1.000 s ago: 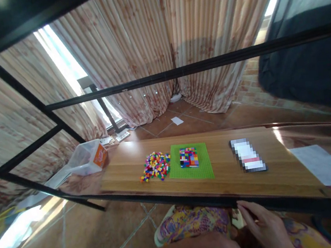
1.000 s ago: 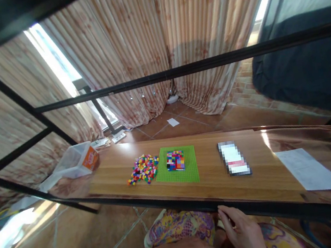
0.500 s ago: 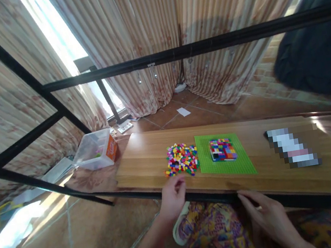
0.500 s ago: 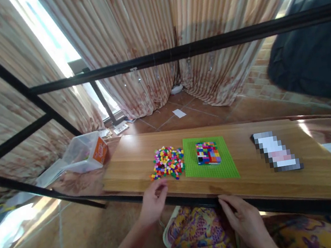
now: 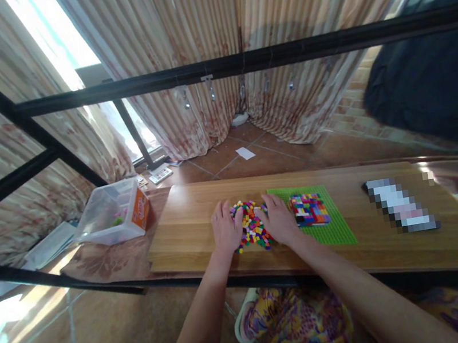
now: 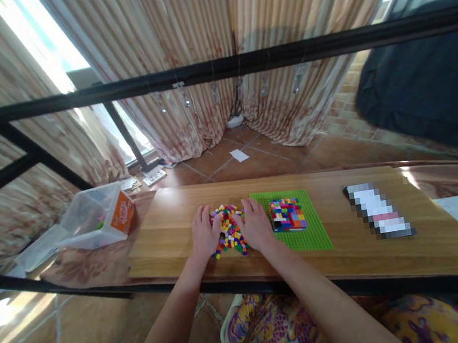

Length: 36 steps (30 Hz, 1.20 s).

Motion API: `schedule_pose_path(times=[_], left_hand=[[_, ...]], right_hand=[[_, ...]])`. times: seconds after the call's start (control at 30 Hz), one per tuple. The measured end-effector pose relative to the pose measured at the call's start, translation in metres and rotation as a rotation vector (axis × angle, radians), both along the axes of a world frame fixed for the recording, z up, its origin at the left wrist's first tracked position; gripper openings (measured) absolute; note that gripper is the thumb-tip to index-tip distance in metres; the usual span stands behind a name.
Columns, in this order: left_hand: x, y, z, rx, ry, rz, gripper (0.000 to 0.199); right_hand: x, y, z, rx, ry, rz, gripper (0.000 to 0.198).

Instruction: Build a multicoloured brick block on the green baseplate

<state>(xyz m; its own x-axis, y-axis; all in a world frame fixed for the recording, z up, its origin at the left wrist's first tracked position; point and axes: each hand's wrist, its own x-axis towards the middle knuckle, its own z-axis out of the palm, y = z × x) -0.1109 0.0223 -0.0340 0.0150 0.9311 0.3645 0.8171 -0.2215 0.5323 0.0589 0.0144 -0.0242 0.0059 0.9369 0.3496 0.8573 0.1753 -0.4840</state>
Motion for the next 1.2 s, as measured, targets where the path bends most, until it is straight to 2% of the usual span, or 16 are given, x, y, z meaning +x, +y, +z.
schedule_pose_path(times=[0.13,0.27,0.5,0.6,0.73,0.87,1.03,1.2], left_hand=[[0.006,0.008,0.002,-0.04,0.07,-0.025,0.045],[0.008,0.011,0.005,-0.043,0.063,-0.059,0.039],[0.001,0.014,0.008,-0.077,-0.088,-0.137,0.039],[-0.005,0.014,0.006,-0.085,-0.203,-0.148,0.043],[-0.011,0.013,-0.001,-0.113,-0.4,-0.103,0.045],[-0.012,0.011,-0.008,-0.169,-0.544,-0.088,0.047],[-0.009,0.008,-0.006,-0.121,-0.521,-0.043,0.045],[-0.008,0.009,-0.003,-0.102,-0.496,-0.04,0.043]], right_hand=[[-0.012,0.007,-0.008,-0.086,-0.007,0.012,0.053],[-0.02,0.005,-0.01,-0.093,0.025,0.055,0.051],[-0.027,0.009,-0.008,-0.045,0.197,0.164,0.046],[-0.018,0.004,0.0,-0.016,0.272,0.141,0.044],[0.004,-0.02,0.009,0.088,0.315,0.062,0.037],[0.018,-0.066,0.003,0.156,0.293,0.071,0.025],[0.016,-0.109,-0.014,0.096,0.24,0.014,0.015],[-0.001,-0.11,-0.013,0.037,0.034,-0.029,0.016]])
